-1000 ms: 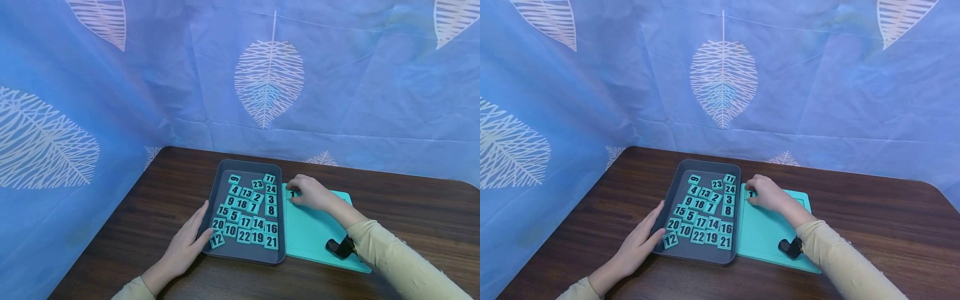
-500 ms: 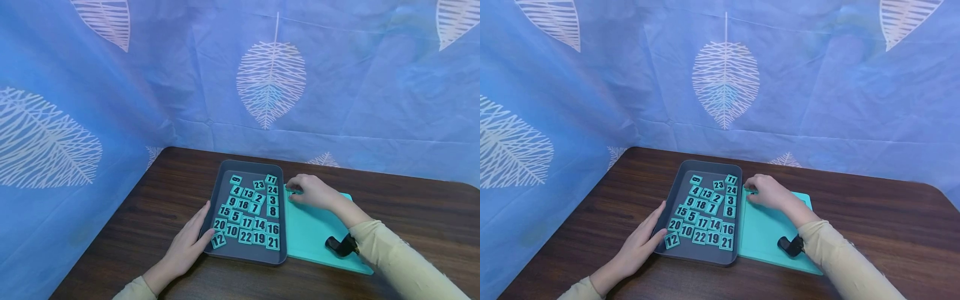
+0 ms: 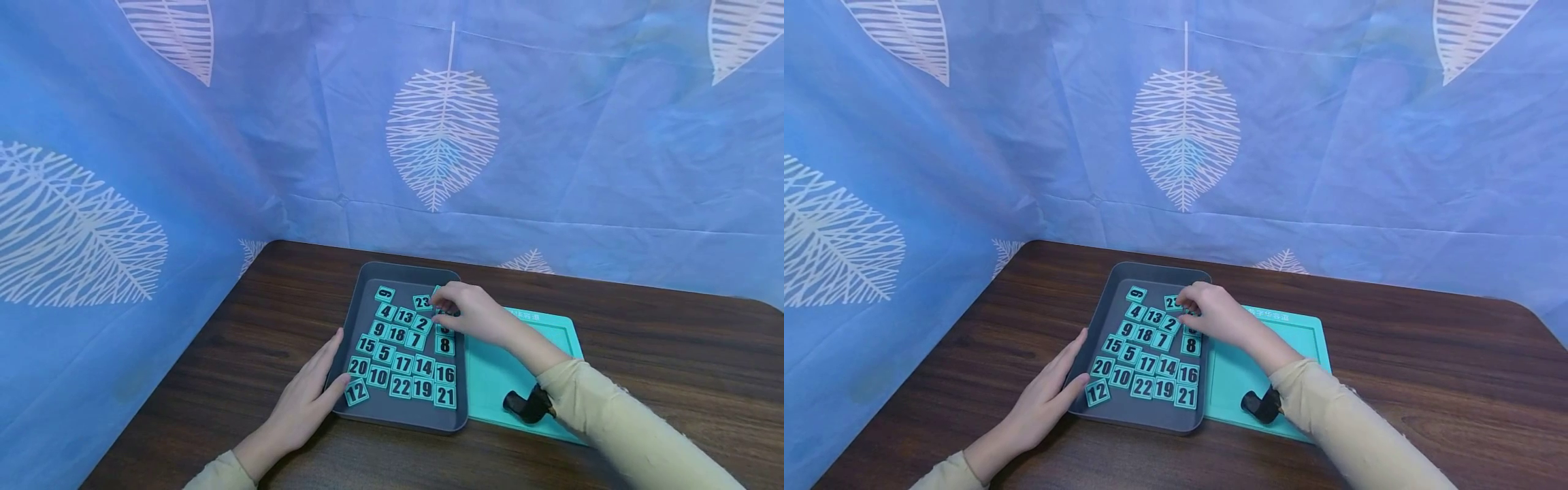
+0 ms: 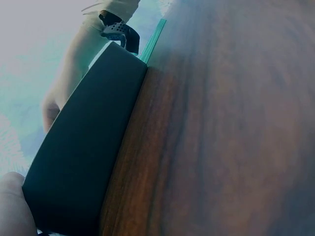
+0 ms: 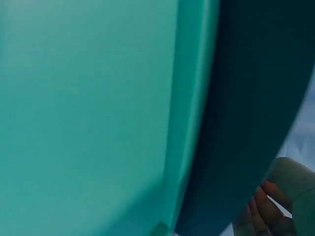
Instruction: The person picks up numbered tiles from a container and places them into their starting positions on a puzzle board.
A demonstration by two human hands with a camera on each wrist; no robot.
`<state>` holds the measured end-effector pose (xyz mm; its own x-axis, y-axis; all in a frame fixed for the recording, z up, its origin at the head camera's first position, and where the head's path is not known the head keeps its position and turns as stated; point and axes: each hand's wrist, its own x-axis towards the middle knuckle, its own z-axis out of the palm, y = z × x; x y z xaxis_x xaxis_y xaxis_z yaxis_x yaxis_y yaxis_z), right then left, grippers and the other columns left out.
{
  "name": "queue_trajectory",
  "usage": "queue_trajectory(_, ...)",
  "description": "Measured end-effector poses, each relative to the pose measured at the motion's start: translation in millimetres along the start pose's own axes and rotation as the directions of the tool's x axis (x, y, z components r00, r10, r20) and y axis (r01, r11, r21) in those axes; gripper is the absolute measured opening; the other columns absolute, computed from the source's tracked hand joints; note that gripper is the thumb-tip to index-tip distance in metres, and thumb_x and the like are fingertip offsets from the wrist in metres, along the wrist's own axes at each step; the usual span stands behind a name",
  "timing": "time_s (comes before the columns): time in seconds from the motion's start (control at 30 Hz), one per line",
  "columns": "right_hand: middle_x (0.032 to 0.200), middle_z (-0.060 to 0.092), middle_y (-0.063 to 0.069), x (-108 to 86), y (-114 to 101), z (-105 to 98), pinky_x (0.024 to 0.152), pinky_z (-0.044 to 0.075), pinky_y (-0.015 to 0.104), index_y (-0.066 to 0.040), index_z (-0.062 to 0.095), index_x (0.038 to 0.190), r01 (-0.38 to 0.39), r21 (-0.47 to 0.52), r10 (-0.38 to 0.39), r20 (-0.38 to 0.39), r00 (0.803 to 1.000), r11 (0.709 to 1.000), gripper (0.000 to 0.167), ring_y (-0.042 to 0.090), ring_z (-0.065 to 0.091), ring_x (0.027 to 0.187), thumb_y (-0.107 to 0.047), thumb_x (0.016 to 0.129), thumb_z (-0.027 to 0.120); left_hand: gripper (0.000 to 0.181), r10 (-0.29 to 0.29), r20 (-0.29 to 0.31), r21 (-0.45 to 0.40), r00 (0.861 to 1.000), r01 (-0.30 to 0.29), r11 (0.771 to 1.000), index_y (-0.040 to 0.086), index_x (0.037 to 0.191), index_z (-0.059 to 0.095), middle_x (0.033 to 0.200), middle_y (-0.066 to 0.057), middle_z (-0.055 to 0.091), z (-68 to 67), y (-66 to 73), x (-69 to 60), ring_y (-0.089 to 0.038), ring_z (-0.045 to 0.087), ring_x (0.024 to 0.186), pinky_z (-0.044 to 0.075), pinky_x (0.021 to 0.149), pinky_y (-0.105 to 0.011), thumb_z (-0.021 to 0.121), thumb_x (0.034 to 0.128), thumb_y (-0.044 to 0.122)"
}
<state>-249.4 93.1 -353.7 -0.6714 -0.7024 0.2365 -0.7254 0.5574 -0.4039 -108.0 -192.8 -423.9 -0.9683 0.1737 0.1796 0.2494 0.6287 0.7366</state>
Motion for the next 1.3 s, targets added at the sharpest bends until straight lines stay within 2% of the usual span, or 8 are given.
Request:
queue_trajectory(0.1,0.097,0.064,0.008,3.7,-1.6,7.0,0.074,0.052,0.031,-0.001,0.067,0.105,0.017,-0.005,-0.016,0.029,0.999,1.000,0.023,0.021,0.061,0.086,-0.008,0.084,0.073,0.061,0.002,-0.001,-0.003,1.000,-0.002,1.000,0.026,0.154,0.016,0.157,0.005,0.019,0.0,-0.4,-0.2,-0.014,0.019,0.141,0.023,0.109,-0.053,0.044,0.1016,0.039)
queue_trajectory(0.3,0.101,0.065,0.009,8.2,-6.1,14.5,0.075,0.051,0.031,0.000,0.066,0.112,-0.017,-0.019,0.019,0.116,0.993,1.000,0.028,0.020,0.061,0.089,-0.009,0.086,0.071,0.061,0.000,0.002,-0.007,1.000,0.000,1.000,0.026,0.154,0.015,0.157,0.005,0.019,-0.6,-0.4,-0.1,-0.016,0.019,0.142,0.023,0.109,-0.054,0.044,0.1016,0.039)
queue_trajectory(0.43,0.103,0.065,0.010,9.8,-8.0,16.1,0.074,0.051,0.031,0.000,0.066,0.112,0.002,-0.047,0.005,0.154,0.988,0.999,0.028,0.021,0.061,0.090,-0.009,0.086,0.071,0.061,-0.005,0.006,-0.011,1.000,0.005,1.000,0.027,0.154,0.015,0.157,0.006,0.018,-0.8,0.0,0.0,-0.015,0.018,0.142,0.023,0.109,-0.054,0.044,0.1016,0.040)
queue_trajectory(0.63,0.106,0.066,0.012,10.1,-7.8,16.0,0.075,0.052,0.032,0.001,0.066,0.113,0.009,-0.044,-0.002,0.163,0.987,0.999,0.028,0.023,0.062,0.092,-0.007,0.086,0.070,0.062,-0.013,0.003,-0.009,1.000,0.013,1.000,0.027,0.154,0.015,0.157,0.008,0.017,-0.5,0.1,0.2,-0.016,0.019,0.142,0.023,0.108,-0.055,0.044,0.1014,0.041)
queue_trajectory(1.3,0.108,0.065,0.012,9.6,-4.2,18.8,0.076,0.052,0.033,0.001,0.067,0.113,0.037,-0.079,-0.022,0.184,0.983,0.996,0.029,0.024,0.061,0.094,-0.006,0.085,0.070,0.062,0.000,-0.001,-0.008,1.000,0.000,1.000,0.024,0.154,0.015,0.157,0.004,0.018,1.1,-1.2,1.0,-0.021,0.020,0.142,0.023,0.107,-0.057,0.045,0.1017,0.037)
